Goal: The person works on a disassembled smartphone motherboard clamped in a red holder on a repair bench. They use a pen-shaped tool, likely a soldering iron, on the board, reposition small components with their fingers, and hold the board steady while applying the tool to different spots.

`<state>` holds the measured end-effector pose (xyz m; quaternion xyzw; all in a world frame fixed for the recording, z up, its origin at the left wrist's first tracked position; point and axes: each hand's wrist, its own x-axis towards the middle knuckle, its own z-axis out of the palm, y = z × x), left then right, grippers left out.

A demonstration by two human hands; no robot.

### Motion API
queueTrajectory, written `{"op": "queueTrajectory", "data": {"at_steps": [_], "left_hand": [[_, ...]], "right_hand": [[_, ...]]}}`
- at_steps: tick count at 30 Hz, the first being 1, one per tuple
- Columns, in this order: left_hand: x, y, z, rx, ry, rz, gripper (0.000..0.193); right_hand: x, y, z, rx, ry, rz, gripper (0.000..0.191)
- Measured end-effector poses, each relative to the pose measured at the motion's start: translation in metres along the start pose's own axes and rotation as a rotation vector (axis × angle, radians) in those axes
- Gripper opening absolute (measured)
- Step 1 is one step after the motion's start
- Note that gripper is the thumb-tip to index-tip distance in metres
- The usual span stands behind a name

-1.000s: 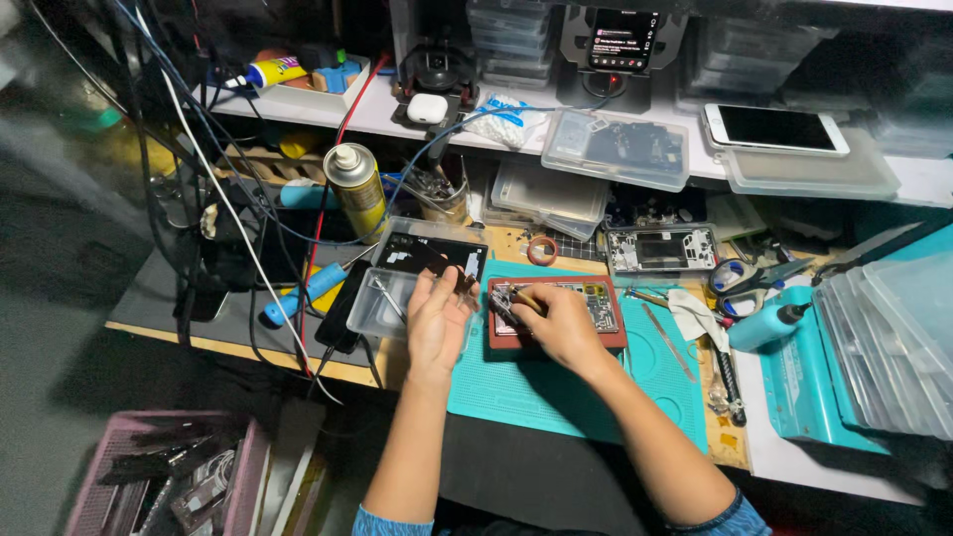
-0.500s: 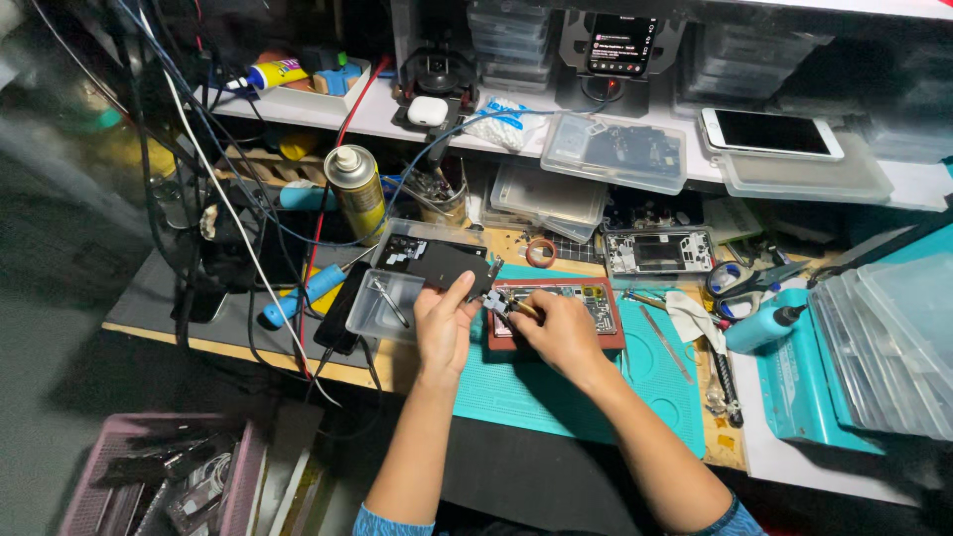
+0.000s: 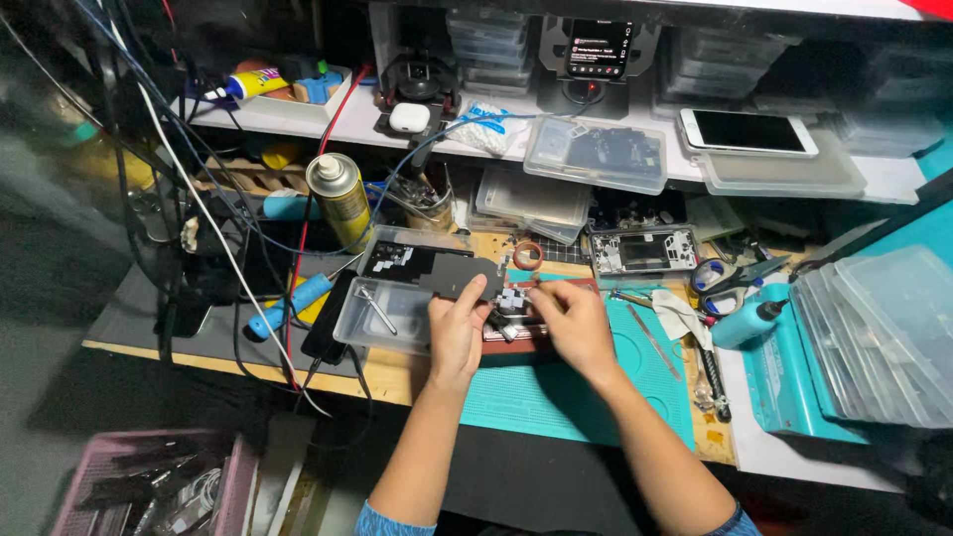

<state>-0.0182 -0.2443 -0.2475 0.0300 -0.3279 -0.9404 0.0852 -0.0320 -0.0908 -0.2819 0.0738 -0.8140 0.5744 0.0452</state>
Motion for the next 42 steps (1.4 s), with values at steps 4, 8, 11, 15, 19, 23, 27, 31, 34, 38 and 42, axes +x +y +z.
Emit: {"op": "queueTrajectory", "data": {"at_steps": [4, 8, 11, 15, 19, 23, 27, 31, 34, 38, 42], "left_hand": [[-0.003, -0.013, 0.01, -0.012, -0.005, -0.084, 0.022], [-0.006, -0.025, 0.023, 0.021, -0.028, -0.164, 0.026], [-0.008, -0.034, 0.029, 0.068, -0.056, -0.204, 0.029], [-0.008, -0.045, 0.029, 0.068, -0.1, -0.287, 0.029], [-0.001, -0.043, 0.024, 0.201, -0.12, -0.043, 0.04], [-0.004, -0.038, 0.014, 0.92, -0.323, 0.488, 0.064], [-0.004, -0.034, 0.012, 1.4, -0.517, 0.728, 0.08], [0.002, -0.028, 0.011, 1.623, -0.502, 0.815, 0.079], [0.005, -0.023, 0.01, 1.698, -0.477, 0.832, 0.077], [0.011, -0.02, 0.009, 1.711, -0.55, 0.776, 0.074], [0.014, -0.023, 0.013, 1.645, -0.616, 0.783, 0.072]], "right_hand": [[0.001, 0.004, -0.022, 0.307, -0.004, 0.123, 0.019], [0.0, 0.01, -0.039, 0.336, 0.006, 0.062, 0.019], [-0.003, 0.017, -0.054, 0.366, 0.036, 0.097, 0.021], [-0.007, 0.027, -0.069, 0.391, 0.089, 0.078, 0.019], [-0.008, 0.035, -0.088, 0.389, 0.203, 0.164, 0.016], [-0.004, 0.038, -0.098, 0.392, 0.189, 0.191, 0.015], [-0.002, 0.035, -0.091, 0.409, 0.134, 0.217, 0.016], [0.002, 0.03, -0.081, 0.344, 0.135, 0.189, 0.017], [0.003, 0.028, -0.078, 0.328, 0.126, 0.187, 0.017], [0.007, 0.028, -0.076, 0.31, 0.088, 0.155, 0.018], [0.011, 0.028, -0.072, 0.283, 0.061, 0.123, 0.018]]}}
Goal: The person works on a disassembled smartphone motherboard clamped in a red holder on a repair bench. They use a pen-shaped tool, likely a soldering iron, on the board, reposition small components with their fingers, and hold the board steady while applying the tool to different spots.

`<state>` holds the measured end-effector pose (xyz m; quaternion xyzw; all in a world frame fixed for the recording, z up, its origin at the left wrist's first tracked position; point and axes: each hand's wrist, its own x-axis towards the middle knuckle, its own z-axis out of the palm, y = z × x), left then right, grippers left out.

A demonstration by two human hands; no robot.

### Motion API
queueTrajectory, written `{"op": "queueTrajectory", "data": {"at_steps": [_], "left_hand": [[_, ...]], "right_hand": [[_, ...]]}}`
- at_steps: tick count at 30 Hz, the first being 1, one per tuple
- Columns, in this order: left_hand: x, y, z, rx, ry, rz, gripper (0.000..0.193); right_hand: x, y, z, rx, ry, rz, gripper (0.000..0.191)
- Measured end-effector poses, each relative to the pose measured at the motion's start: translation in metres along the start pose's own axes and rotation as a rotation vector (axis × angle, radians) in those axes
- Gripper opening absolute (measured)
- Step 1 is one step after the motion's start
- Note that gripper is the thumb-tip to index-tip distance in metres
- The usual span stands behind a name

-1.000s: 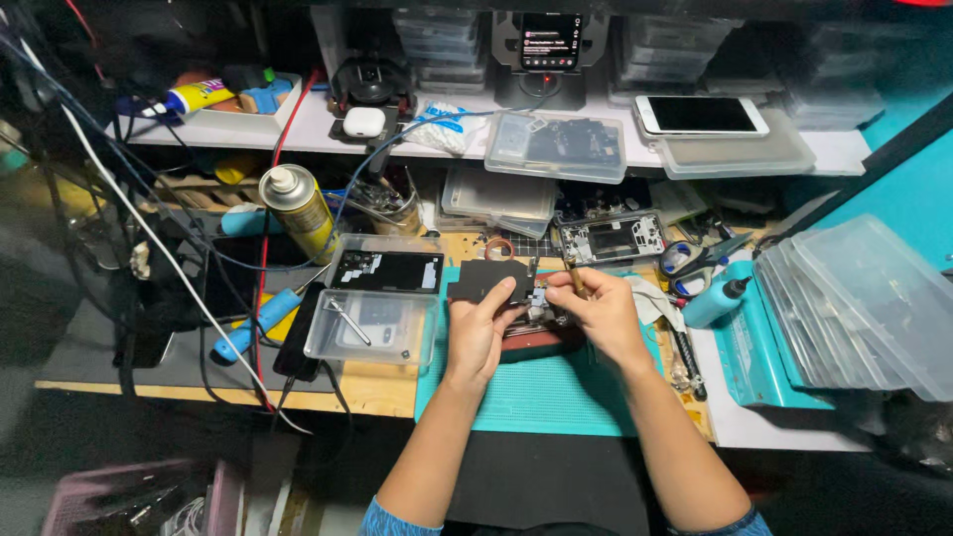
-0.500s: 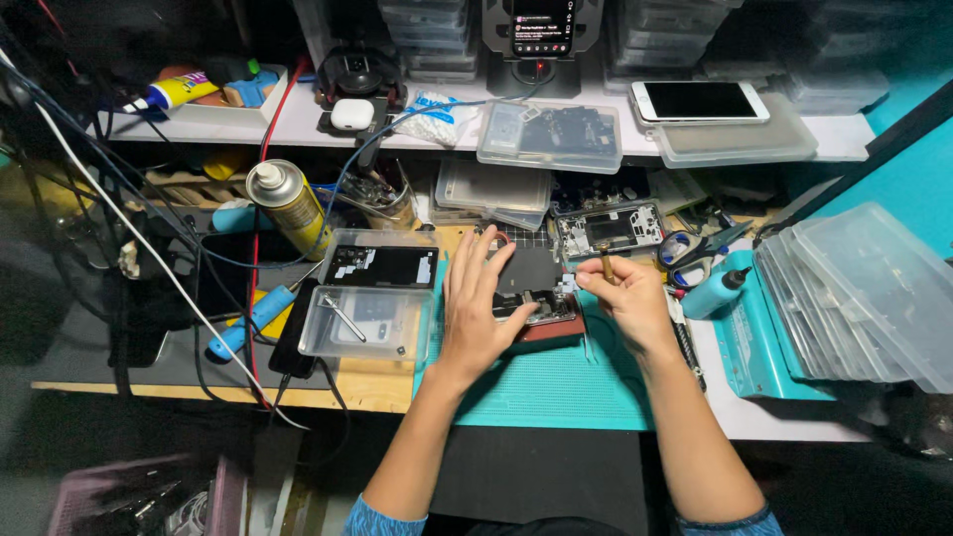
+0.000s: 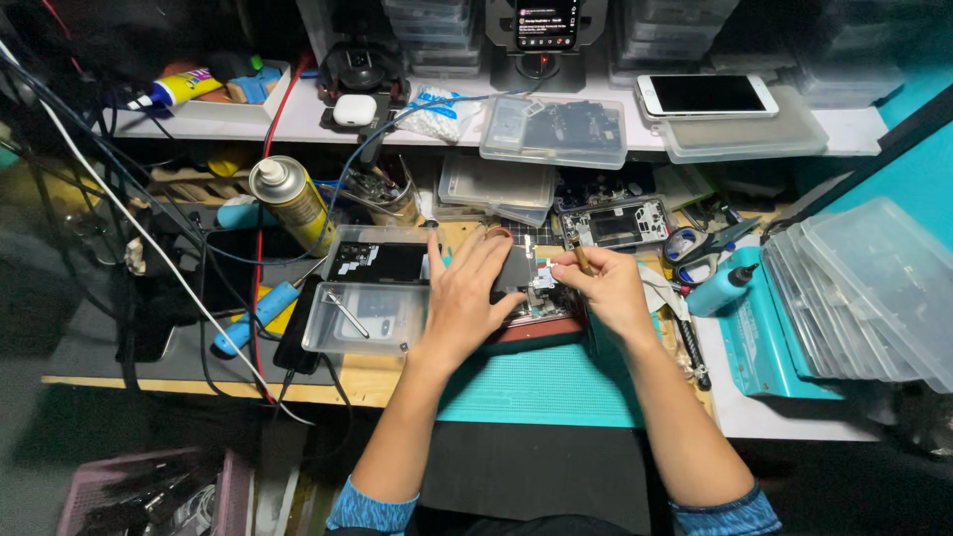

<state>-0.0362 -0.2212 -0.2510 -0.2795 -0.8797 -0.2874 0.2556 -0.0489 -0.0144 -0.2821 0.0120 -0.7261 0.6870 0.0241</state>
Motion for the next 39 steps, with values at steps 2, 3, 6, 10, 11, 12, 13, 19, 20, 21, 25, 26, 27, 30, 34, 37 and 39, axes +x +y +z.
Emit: {"op": "queueTrajectory", "data": {"at_steps": [2, 3, 6, 10, 11, 12, 13, 19, 20, 21, 25, 26, 27, 30, 34, 37, 39], "left_hand": [[0.0, 0.001, 0.0, -0.027, -0.044, -0.022, 0.07], [-0.001, 0.002, 0.0, -0.04, -0.067, -0.033, 0.069], [-0.004, 0.002, 0.0, -0.11, -0.067, -0.066, 0.065], [-0.009, 0.0, -0.002, -0.116, -0.125, -0.129, 0.057], [-0.009, -0.001, -0.003, -0.113, -0.126, -0.141, 0.056], [-0.009, -0.003, -0.003, -0.112, -0.128, -0.152, 0.055], [-0.009, -0.005, -0.004, -0.109, -0.101, -0.16, 0.054], [-0.009, -0.012, -0.012, -0.081, -0.011, -0.245, 0.055], [-0.009, -0.013, -0.014, -0.068, -0.007, -0.261, 0.055], [-0.01, -0.015, -0.016, -0.053, -0.001, -0.278, 0.056], [-0.016, -0.021, -0.022, -0.038, -0.015, -0.309, 0.057], [-0.016, -0.022, -0.022, -0.04, -0.022, -0.311, 0.057], [-0.017, -0.023, -0.021, -0.042, -0.029, -0.313, 0.057], [-0.02, -0.025, -0.019, -0.051, -0.017, -0.302, 0.056], [-0.023, -0.027, -0.018, -0.061, -0.005, -0.288, 0.056], [-0.023, -0.027, -0.017, -0.074, -0.01, -0.297, 0.056], [-0.022, -0.026, -0.016, -0.084, -0.011, -0.307, 0.056]], "right_hand": [[0.0, 0.0, 0.001, -0.016, -0.01, -0.005, 0.019], [-0.001, 0.0, 0.001, -0.017, -0.015, -0.005, 0.019], [-0.004, 0.001, -0.001, -0.082, 0.012, -0.014, 0.02], [-0.006, 0.004, -0.01, -0.065, 0.037, -0.082, 0.02], [-0.006, 0.005, -0.012, -0.198, 0.035, -0.088, 0.019], [-0.008, 0.008, -0.014, -0.333, 0.034, -0.093, 0.02], [-0.01, 0.009, -0.015, -0.468, 0.035, -0.099, 0.022], [-0.018, 0.011, -0.006, -0.916, -0.143, -0.398, 0.025], [-0.02, 0.01, -0.005, -0.922, -0.138, -0.404, 0.024], [-0.022, 0.009, -0.003, -0.928, -0.133, -0.411, 0.023], [-0.022, 0.009, 0.001, -0.94, -0.144, -0.48, 0.019], [-0.022, 0.011, 0.002, -0.954, -0.146, -0.482, 0.019], [-0.022, 0.012, 0.003, -0.97, -0.147, -0.485, 0.02], [-0.021, 0.017, 0.003, -0.992, -0.143, -0.476, 0.019], [-0.021, 0.022, 0.003, -0.993, -0.12, -0.505, 0.019], [-0.022, 0.022, 0.002, -1.01, -0.153, -0.541, 0.02], [-0.02, 0.022, 0.004, -1.044, -0.169, -0.55, 0.018]]}}
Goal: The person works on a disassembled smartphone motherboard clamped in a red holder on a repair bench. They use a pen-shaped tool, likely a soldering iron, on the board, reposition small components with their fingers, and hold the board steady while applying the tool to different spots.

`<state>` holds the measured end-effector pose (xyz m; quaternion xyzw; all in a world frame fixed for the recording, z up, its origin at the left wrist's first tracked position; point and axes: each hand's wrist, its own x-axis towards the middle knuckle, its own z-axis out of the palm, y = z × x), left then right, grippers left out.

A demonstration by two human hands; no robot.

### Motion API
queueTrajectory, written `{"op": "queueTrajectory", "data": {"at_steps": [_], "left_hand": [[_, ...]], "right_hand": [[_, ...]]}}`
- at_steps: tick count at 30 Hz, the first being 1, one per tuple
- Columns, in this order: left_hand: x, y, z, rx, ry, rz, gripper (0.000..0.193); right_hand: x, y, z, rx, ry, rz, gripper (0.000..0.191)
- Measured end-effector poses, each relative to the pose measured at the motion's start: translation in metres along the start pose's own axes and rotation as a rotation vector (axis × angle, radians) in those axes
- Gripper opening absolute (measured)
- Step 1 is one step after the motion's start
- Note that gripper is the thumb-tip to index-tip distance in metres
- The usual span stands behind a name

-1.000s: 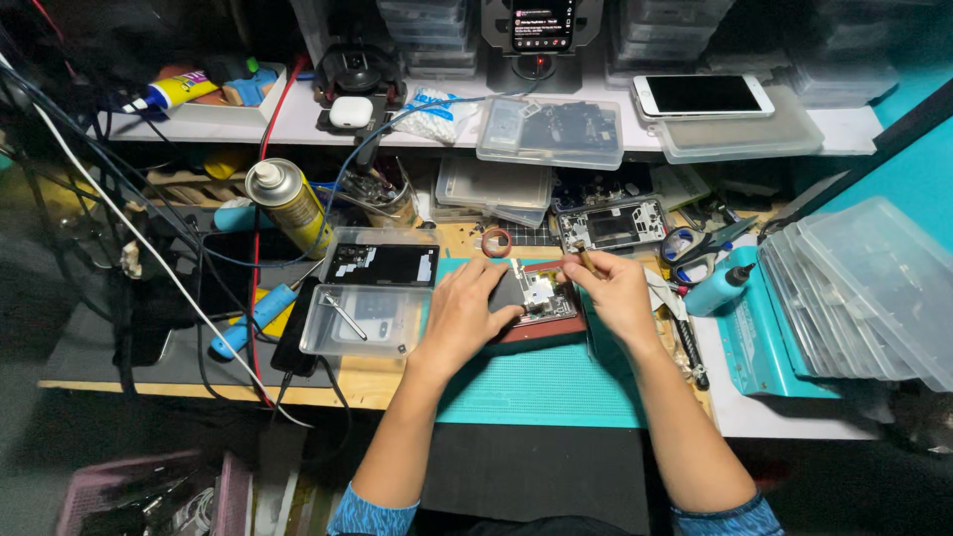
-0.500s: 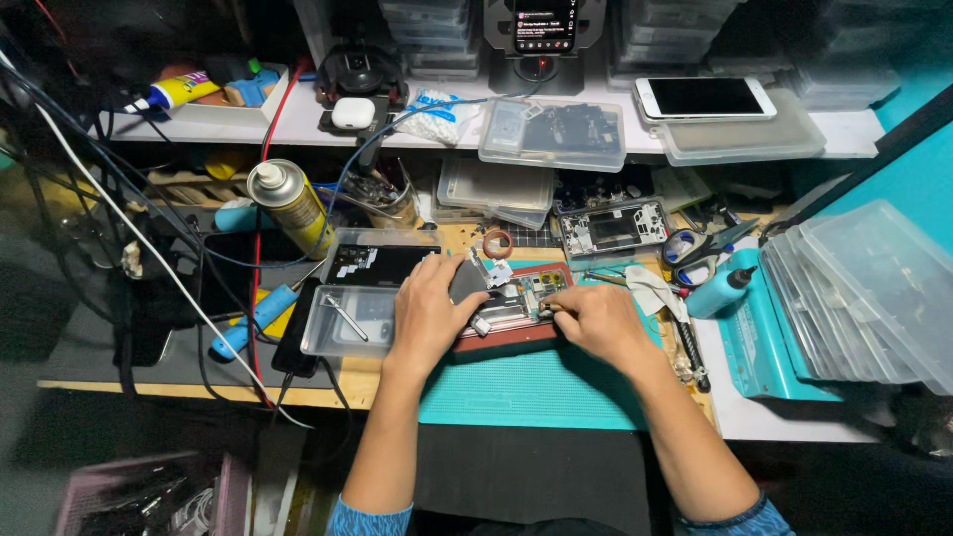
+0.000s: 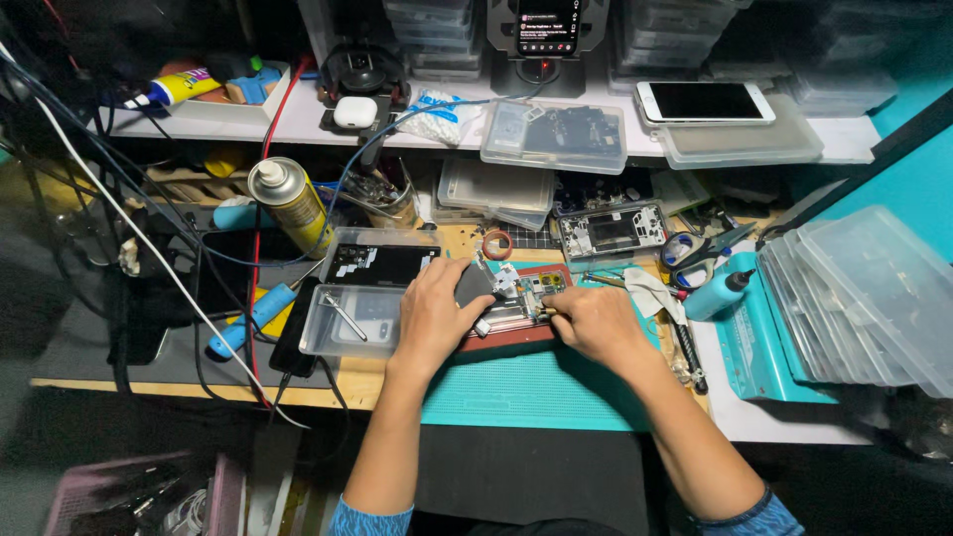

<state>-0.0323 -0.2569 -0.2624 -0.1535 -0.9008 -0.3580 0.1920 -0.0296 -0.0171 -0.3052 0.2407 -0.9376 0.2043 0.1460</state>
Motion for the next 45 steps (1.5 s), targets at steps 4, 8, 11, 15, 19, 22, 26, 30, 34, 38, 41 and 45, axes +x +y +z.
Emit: {"op": "queueTrajectory", "data": {"at_steps": [4, 8, 11, 15, 19, 22, 26, 30, 34, 38, 41, 45], "left_hand": [[0.0, 0.002, 0.001, 0.006, -0.017, -0.022, 0.055], [0.0, 0.003, 0.002, -0.015, 0.004, 0.008, 0.055], [0.0, 0.005, 0.0, -0.014, -0.002, 0.003, 0.055], [-0.003, 0.008, -0.001, -0.026, 0.004, 0.01, 0.054], [-0.006, 0.016, -0.003, -0.031, -0.001, 0.029, 0.053], [-0.007, 0.02, -0.004, -0.022, 0.002, 0.046, 0.052], [-0.003, 0.02, -0.002, -0.014, -0.012, 0.032, 0.052], [-0.004, 0.019, 0.001, -0.029, -0.02, 0.028, 0.051], [-0.004, 0.019, 0.002, -0.045, -0.031, 0.022, 0.052], [-0.005, 0.019, 0.0, -0.064, -0.047, 0.019, 0.053], [-0.004, 0.016, -0.001, -0.057, -0.063, 0.015, 0.054], [-0.004, 0.012, 0.001, -0.084, -0.104, 0.039, 0.058]], "right_hand": [[0.007, -0.002, 0.001, -0.059, -0.045, -0.018, 0.011], [0.015, -0.003, -0.003, -0.065, -0.091, -0.025, 0.013], [0.015, -0.004, -0.006, -0.002, -0.062, -0.065, 0.009], [0.01, -0.006, -0.008, 0.042, -0.026, -0.012, 0.01], [0.001, -0.008, -0.01, 0.09, -0.026, 0.033, 0.013], [-0.002, 0.001, -0.018, 0.206, 0.0, 0.039, 0.021], [-0.005, 0.01, -0.026, 0.254, 0.055, 0.17, 0.024], [-0.003, 0.006, -0.022, 0.218, 0.066, 0.042, 0.023], [0.0, 0.001, -0.018, 0.138, -0.003, 0.006, 0.022], [0.002, 0.002, -0.019, 0.173, 0.002, 0.044, 0.023], [0.001, 0.005, -0.019, 0.254, 0.051, 0.11, 0.028], [-0.005, 0.008, -0.017, 0.382, 0.046, 0.347, 0.034]]}}
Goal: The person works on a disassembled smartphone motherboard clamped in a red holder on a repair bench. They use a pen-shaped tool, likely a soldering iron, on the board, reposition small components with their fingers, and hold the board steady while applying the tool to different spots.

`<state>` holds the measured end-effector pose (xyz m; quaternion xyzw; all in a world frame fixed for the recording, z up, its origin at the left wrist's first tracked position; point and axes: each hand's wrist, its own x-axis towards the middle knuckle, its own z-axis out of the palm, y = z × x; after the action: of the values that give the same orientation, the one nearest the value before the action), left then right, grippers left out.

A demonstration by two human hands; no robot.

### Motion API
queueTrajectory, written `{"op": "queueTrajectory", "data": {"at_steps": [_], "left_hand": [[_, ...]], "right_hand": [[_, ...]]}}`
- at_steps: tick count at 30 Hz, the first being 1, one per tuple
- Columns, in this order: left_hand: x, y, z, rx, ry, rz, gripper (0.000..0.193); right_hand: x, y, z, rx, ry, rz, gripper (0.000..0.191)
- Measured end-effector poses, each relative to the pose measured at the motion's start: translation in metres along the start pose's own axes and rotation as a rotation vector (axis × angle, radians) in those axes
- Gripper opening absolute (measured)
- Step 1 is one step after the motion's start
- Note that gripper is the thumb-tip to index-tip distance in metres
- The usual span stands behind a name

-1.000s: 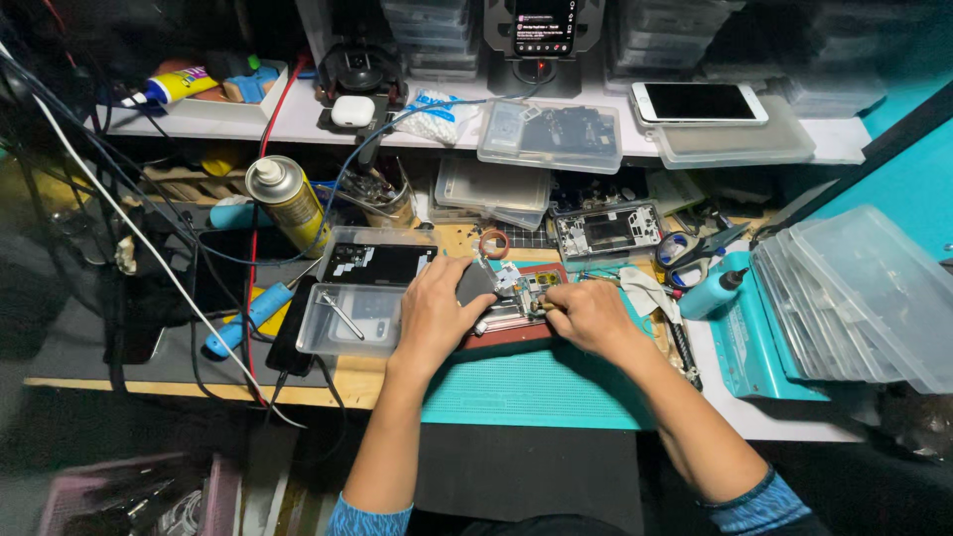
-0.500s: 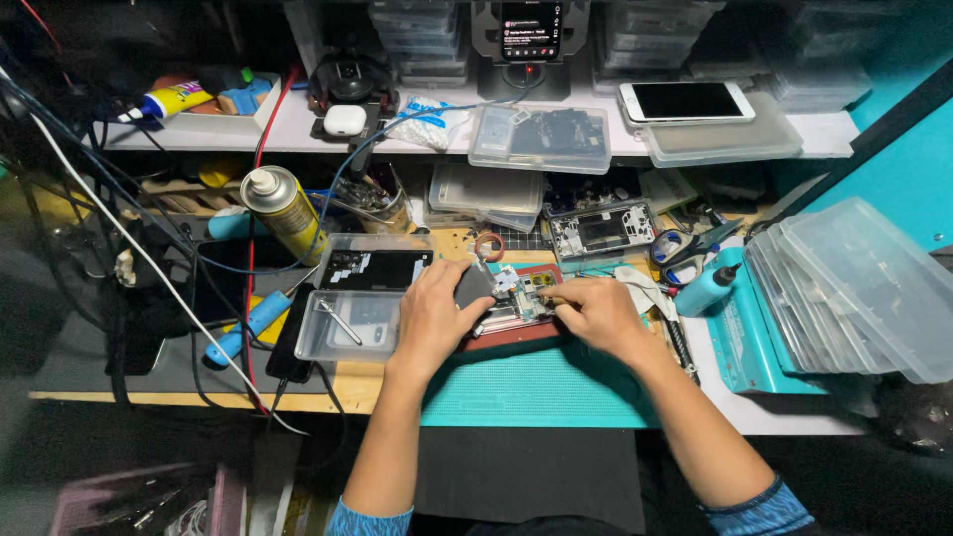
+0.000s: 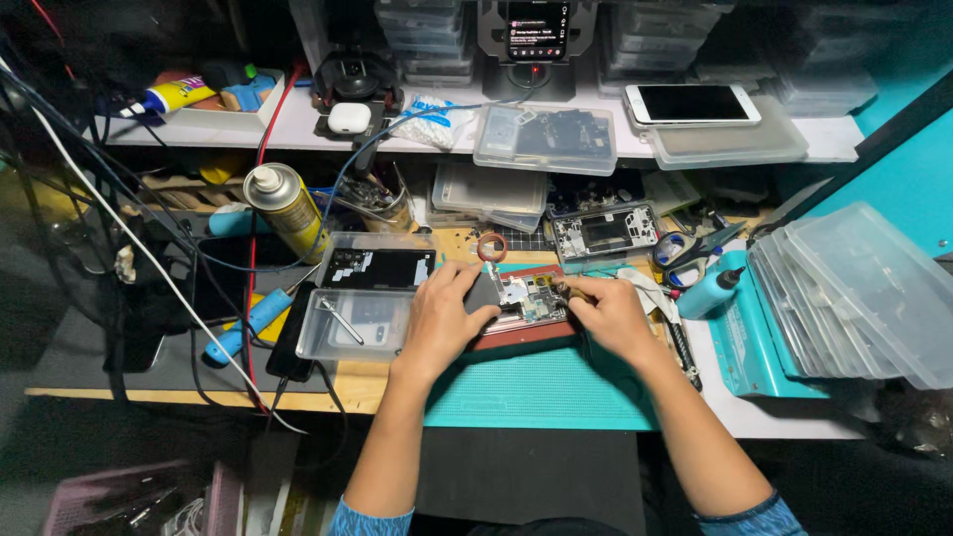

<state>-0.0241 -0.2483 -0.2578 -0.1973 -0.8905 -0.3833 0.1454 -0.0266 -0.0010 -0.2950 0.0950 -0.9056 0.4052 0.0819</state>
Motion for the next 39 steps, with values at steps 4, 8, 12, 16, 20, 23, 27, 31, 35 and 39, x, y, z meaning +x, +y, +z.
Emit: {"op": "queueTrajectory", "data": {"at_steps": [4, 8, 12, 16, 20, 23, 27, 31, 35, 39], "left_hand": [[0.002, 0.004, 0.01, -0.007, -0.034, 0.099, 0.057], [-0.001, 0.012, 0.025, 0.025, -0.068, 0.188, 0.047], [-0.003, 0.016, 0.031, 0.076, -0.041, 0.221, 0.041], [-0.003, 0.015, 0.031, 0.082, -0.033, 0.186, 0.042], [-0.004, 0.014, 0.029, 0.105, -0.056, 0.163, 0.041], [-0.003, 0.013, 0.028, 0.112, -0.068, 0.169, 0.04], [-0.002, 0.013, 0.028, 0.115, -0.092, 0.173, 0.039], [-0.003, 0.014, 0.028, 0.111, -0.088, 0.176, 0.04], [-0.002, 0.014, 0.028, 0.113, -0.098, 0.168, 0.04], [-0.001, 0.013, 0.027, 0.111, -0.081, 0.168, 0.038]], "right_hand": [[-0.002, 0.006, 0.001, 0.13, 0.064, 0.016, 0.03], [-0.001, 0.008, 0.001, 0.197, 0.114, 0.018, 0.025], [-0.002, 0.006, 0.0, 0.238, 0.109, 0.05, 0.024], [-0.005, 0.0, 0.0, 0.199, 0.107, 0.008, 0.019], [-0.006, -0.005, 0.001, 0.178, 0.086, 0.027, 0.02], [-0.006, -0.007, 0.001, 0.166, 0.083, 0.047, 0.02], [-0.008, -0.005, 0.002, 0.169, 0.086, 0.028, 0.021], [-0.009, -0.003, 0.004, 0.176, 0.079, 0.044, 0.021], [-0.01, -0.002, 0.005, 0.177, 0.076, 0.043, 0.021], [-0.009, -0.001, 0.005, 0.181, 0.076, 0.034, 0.02]]}}
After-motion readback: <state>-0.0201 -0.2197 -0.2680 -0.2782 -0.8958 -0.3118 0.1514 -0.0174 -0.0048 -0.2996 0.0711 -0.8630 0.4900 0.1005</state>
